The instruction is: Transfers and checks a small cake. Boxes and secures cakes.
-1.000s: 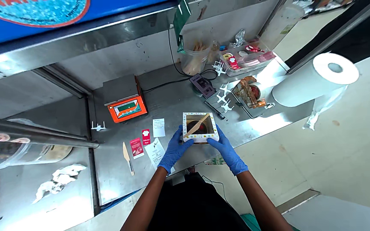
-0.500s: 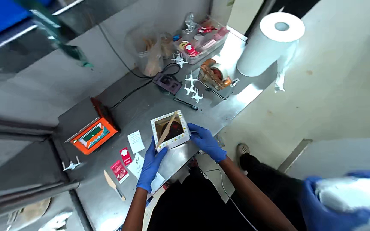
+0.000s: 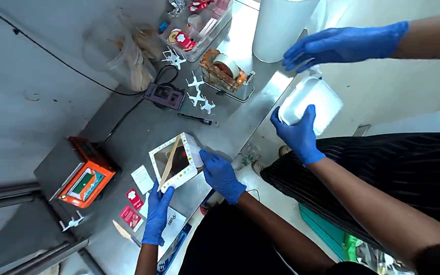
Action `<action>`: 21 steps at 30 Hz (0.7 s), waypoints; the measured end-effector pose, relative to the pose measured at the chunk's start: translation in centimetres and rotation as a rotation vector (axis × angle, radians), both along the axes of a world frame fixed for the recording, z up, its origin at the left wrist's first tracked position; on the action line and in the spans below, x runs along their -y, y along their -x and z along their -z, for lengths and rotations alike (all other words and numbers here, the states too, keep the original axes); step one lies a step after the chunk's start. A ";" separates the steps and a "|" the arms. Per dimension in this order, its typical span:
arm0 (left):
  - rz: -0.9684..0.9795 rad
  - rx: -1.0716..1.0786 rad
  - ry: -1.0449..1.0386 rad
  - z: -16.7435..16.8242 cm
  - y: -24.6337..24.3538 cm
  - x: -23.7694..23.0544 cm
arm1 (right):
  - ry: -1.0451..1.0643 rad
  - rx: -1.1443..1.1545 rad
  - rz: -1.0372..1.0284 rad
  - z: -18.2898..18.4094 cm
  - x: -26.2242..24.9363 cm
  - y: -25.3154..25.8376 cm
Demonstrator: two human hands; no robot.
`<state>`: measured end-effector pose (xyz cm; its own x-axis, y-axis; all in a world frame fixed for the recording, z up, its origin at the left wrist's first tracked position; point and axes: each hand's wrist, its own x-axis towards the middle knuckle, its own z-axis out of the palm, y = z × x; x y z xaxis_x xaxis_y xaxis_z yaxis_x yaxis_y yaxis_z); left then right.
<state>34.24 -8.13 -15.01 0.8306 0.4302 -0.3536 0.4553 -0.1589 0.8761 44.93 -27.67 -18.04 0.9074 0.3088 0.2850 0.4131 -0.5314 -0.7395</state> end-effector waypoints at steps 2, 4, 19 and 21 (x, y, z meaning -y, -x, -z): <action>-0.008 -0.001 -0.003 0.2 0.0 -0.1 | 0.025 0.061 0.032 0.0 -0.1 0.0; -0.011 -0.004 -0.005 0.0 0.0 0.1 | -0.007 -0.067 -0.024 -0.4 0.2 0.0; -0.049 -0.038 0.009 0.1 -0.1 0.6 | -0.141 -0.307 -0.074 0.1 0.2 -0.6; -0.047 -0.026 0.011 0.2 -0.1 0.5 | -0.125 -0.318 -0.100 -0.8 0.7 -0.5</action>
